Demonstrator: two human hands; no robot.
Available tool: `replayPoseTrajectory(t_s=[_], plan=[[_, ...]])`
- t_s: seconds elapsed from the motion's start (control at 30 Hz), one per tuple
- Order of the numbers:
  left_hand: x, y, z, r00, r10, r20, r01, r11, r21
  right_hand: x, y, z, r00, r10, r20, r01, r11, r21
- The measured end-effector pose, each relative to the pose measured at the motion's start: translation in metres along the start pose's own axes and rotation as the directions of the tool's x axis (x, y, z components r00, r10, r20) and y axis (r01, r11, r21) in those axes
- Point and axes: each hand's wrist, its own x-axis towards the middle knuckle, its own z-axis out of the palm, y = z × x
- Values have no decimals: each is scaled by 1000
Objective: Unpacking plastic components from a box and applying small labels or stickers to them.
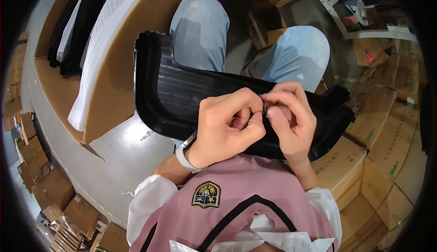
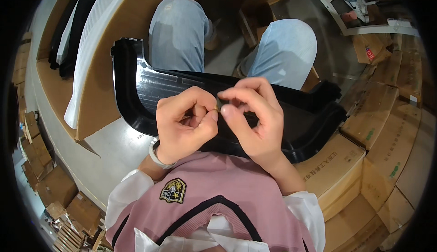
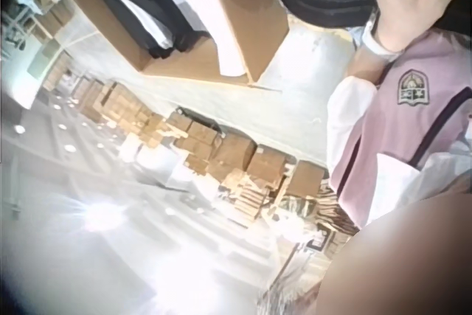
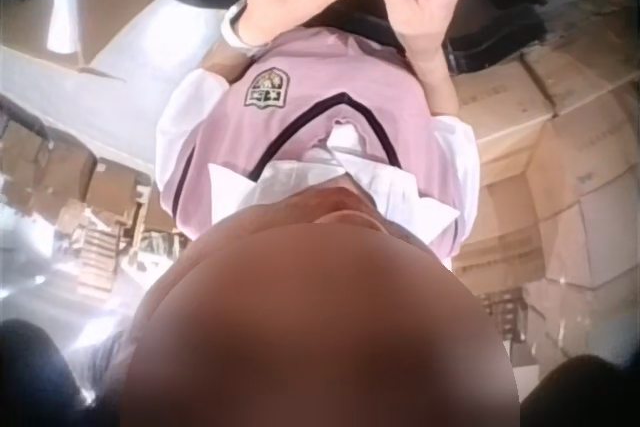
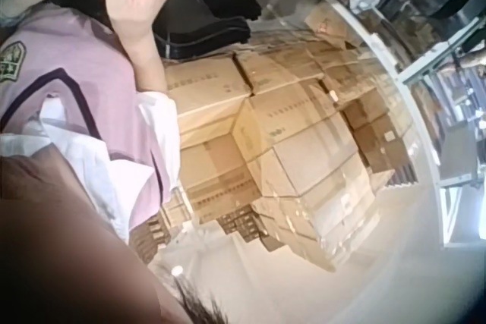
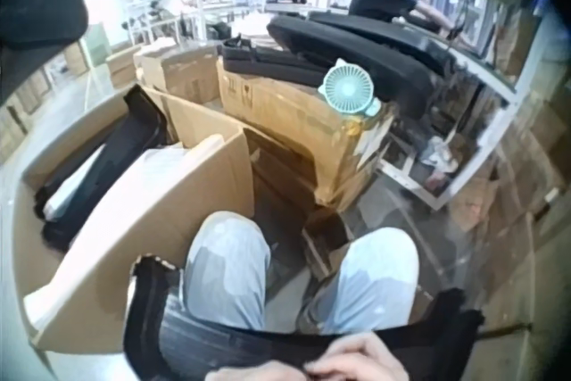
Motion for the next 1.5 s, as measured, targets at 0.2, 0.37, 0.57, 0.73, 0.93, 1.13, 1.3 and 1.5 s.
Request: replayPoseTrajectory(t_s=[0.2,0.37,0.57,0.73,0.93,1.13,1.3,1.5], plan=[[4,-1,1,996,35,82,-41,997,67,-7,-4,-12,963,265,43,-268,943,199],[-2,-9,-28,988,-78,-132,108,966,235,-36,14,-44,934,297,-199,-250,940,231],[-6,-14,-47,924,-244,-293,277,958,78,-65,34,-46,903,-408,134,394,661,-639],[-2,-16,-44,947,-224,-230,258,958,126,-78,57,-36,867,-461,191,461,594,-659],[-3,-16,-39,950,-236,-203,267,954,138,-78,62,-37,877,-449,172,443,614,-653],[-3,-16,-38,950,-236,-204,270,950,157,-76,63,-36,888,-424,177,430,631,-646],[-3,-18,-37,951,-232,-202,267,949,165,-78,63,-35,912,-362,191,396,660,-639],[-4,-18,-39,953,-220,-208,258,950,178,-77,64,-32,928,-318,195,366,681,-635]])
